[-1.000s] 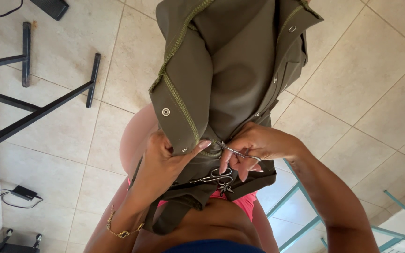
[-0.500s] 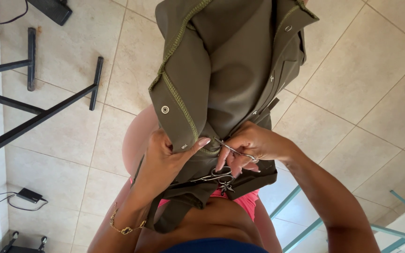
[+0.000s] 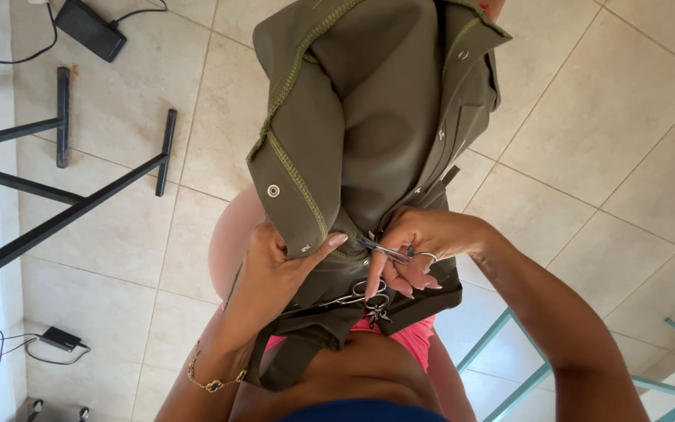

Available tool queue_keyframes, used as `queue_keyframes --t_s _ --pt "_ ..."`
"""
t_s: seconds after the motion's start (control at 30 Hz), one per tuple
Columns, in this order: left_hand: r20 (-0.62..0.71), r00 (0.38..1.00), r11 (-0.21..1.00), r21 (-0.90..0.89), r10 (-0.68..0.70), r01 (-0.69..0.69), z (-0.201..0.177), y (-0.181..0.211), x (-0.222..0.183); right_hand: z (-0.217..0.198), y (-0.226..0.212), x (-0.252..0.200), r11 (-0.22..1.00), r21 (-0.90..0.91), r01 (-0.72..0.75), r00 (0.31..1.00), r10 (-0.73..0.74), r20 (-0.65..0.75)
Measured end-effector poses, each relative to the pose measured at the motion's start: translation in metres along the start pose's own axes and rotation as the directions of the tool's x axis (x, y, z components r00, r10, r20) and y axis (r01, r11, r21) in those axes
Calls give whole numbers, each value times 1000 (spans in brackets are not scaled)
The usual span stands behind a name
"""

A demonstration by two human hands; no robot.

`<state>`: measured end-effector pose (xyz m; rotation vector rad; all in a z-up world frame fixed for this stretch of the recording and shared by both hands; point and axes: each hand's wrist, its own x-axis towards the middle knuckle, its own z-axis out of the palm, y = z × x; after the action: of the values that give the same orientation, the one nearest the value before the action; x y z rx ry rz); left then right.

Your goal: The person is inspecting a green jumpsuit and using scissors to trim loose threads from the seams and belt area.

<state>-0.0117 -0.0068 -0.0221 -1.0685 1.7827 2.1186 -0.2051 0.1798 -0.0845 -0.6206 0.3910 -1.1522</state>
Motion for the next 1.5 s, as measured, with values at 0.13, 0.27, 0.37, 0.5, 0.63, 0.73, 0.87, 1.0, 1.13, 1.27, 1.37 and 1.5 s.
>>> queue_keyframes --t_s 0.13,0.27,0.37,0.5,0.63,0.73,0.87,1.0,1.13,1.27,1.37,1.5 --pt "13 1000 1000 16 6 -6 0 -8 0 2 12 -3 999 -15 35 998 -36 -55" --pt "21 1000 1000 1 24 -24 1 -1 1 4 31 -6 992 31 119 985 -114 -132" --pt "16 1000 1000 -5 -3 3 1 -1 1 2 45 -10 974 172 150 982 -126 -142" --pt "16 1000 1000 -16 -4 4 1 6 1 4 51 -14 929 341 142 986 -103 -131" --pt "-5 1000 1000 -19 -16 16 3 -1 3 2 47 -14 921 372 114 991 -81 -104" --pt "-18 999 999 23 -31 31 4 -2 3 2 46 -13 934 342 105 991 -69 -117" --pt "-18 997 996 44 -73 74 2 -3 -1 1 58 -12 936 304 179 978 -135 -159" --pt "-43 996 992 88 -83 86 14 8 -9 -5 82 -21 903 380 198 970 -126 -207" --pt "-22 998 996 67 -50 52 13 1 -7 2 67 -19 929 291 228 965 -175 -197" --pt "-38 999 999 28 -19 20 10 5 -2 16 36 -18 972 -88 216 946 -231 -228" --pt "-29 1000 1000 15 4 -4 12 9 1 44 -2 -16 859 -511 10 884 -246 -397" --pt "-38 999 995 92 34 -31 3 -3 -11 57 -23 -17 770 -597 -223 863 -129 -489"
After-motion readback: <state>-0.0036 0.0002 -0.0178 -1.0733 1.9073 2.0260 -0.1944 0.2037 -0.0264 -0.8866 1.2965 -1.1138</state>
